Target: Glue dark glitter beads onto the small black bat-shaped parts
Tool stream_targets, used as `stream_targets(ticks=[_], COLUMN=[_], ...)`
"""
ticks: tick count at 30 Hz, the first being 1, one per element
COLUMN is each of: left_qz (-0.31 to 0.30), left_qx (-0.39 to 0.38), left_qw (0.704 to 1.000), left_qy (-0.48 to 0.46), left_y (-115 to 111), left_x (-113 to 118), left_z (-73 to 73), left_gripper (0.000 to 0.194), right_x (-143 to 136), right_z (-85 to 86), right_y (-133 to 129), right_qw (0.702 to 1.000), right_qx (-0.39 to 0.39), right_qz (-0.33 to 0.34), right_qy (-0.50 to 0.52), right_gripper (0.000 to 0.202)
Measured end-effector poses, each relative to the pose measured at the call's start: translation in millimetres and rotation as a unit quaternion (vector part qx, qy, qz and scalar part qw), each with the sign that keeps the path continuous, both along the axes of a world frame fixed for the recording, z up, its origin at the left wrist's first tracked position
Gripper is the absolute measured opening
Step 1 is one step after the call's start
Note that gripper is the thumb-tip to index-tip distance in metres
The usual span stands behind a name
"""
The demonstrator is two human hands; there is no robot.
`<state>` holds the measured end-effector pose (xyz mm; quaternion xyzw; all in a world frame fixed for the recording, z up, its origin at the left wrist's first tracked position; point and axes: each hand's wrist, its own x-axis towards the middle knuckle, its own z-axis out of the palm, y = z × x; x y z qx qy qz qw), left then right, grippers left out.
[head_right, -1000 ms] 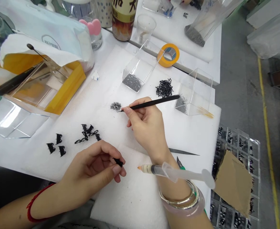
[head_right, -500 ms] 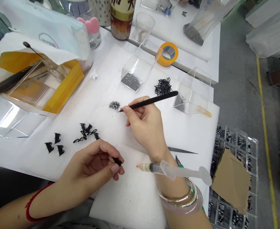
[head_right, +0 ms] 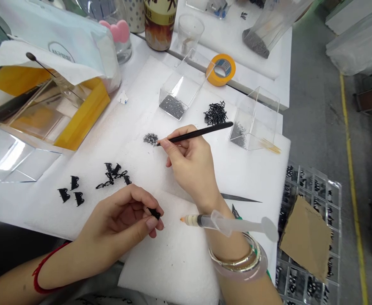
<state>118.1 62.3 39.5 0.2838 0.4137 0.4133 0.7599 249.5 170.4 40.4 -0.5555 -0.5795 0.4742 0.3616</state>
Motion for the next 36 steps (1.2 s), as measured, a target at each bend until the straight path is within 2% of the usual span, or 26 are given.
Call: stream_targets(ticks=[29,33,36], left_qz=[0.002,0.024,0.048], left_qx=[0.005,0.006,0.005], left_qw=[1.0,0.999,0.998], left_qy=[-0.009,-0.032,-0.035], left_y=[0,1,3], left_x=[1,2,3], left_z=[-0.4,-2.2,-2.4], left_gripper=[0.008,0.008,0.008], right_x=[2,5,14], right_z=[-4.9,3.0,15.4], right_y=[1,0,-6], right_qw=[0.999,0.996,0.987], right_qx=[-0.018,-0.001,-0.047], right_qz=[-0.016,-0.011,0.01], right_qy=[0.042,0.092,0.154], right_gripper=[0.013,0.013,0.015])
